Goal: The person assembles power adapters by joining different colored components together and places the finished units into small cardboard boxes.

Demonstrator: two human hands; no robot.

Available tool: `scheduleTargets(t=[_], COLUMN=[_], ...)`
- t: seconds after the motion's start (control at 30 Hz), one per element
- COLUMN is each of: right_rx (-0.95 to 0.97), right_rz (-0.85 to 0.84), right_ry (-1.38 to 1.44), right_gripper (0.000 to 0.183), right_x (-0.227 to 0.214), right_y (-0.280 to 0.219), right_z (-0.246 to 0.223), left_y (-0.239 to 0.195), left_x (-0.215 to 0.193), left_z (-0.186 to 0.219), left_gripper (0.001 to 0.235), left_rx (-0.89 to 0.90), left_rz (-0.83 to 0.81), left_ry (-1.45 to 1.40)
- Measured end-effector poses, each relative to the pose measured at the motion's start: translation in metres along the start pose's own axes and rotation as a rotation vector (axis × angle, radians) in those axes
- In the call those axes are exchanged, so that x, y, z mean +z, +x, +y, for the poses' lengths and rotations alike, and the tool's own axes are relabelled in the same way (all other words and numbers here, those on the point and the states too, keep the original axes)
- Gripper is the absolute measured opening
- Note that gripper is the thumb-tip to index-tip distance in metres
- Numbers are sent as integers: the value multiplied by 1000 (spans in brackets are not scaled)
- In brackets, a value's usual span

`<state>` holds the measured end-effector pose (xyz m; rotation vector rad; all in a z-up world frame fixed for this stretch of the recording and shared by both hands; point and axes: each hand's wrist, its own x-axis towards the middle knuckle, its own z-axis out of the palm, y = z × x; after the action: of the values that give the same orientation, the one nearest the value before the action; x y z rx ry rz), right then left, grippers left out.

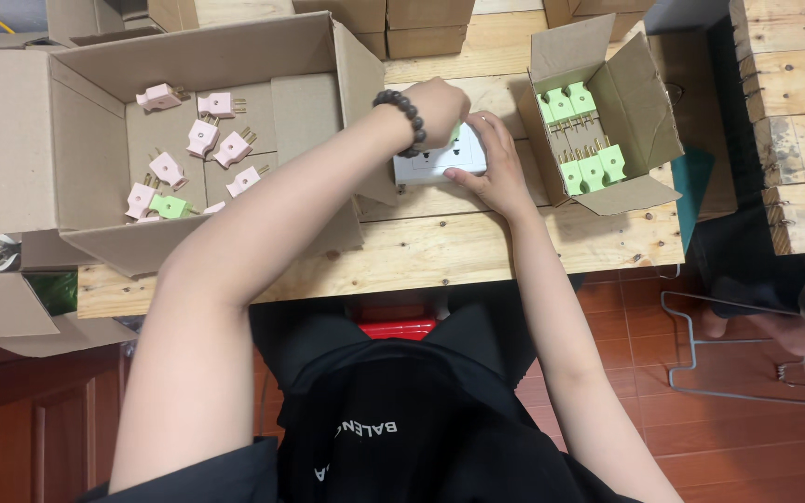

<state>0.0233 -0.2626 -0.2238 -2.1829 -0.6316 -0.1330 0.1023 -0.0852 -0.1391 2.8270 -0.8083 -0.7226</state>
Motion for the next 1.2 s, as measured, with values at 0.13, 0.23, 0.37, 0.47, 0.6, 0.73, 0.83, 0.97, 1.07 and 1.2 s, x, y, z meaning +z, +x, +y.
scheduleTargets(t=[0.13, 0.23, 0.37, 0.47, 0.6, 0.73, 0.83, 0.97, 1.07, 1.2], right_rx=[-14, -11, 21, 97, 112, 133, 149, 169, 173, 166], right_rz=[21, 18, 7, 49, 48, 36, 30, 29, 27, 24], right_ry=[25, 18, 12, 113, 117, 107, 100, 103, 99, 83], right_gripper=[77, 76, 77, 87, 87, 86, 86, 87, 88, 89], right_x=[3, 2, 2, 3, 1, 2, 1, 3, 4, 5], right_y=[-2, -1, 0, 0, -1, 1, 2, 3, 2, 4], right_z=[7, 4, 2, -2, -4, -3, -7, -7, -5, -1], left_y=[-43, -43, -46, -45, -40, -28, -13, -2, 2, 4], left_x=[-19, -10, -5, 3, 6, 8, 11, 23, 24, 22], left_z=[4, -11, -8, -11, -11, -11, 1, 9, 10, 8], left_gripper=[53, 40, 42, 26, 18, 12, 13, 21, 21, 11], left_rx=[-91, 7, -7, 43, 84, 105, 107, 80, 83, 128], left_rz=[8, 57, 14, 123, 108, 101, 140, 157, 157, 193], left_ry=[-161, -167, -119, -86, -16, 112, 131, 61, 87, 88])
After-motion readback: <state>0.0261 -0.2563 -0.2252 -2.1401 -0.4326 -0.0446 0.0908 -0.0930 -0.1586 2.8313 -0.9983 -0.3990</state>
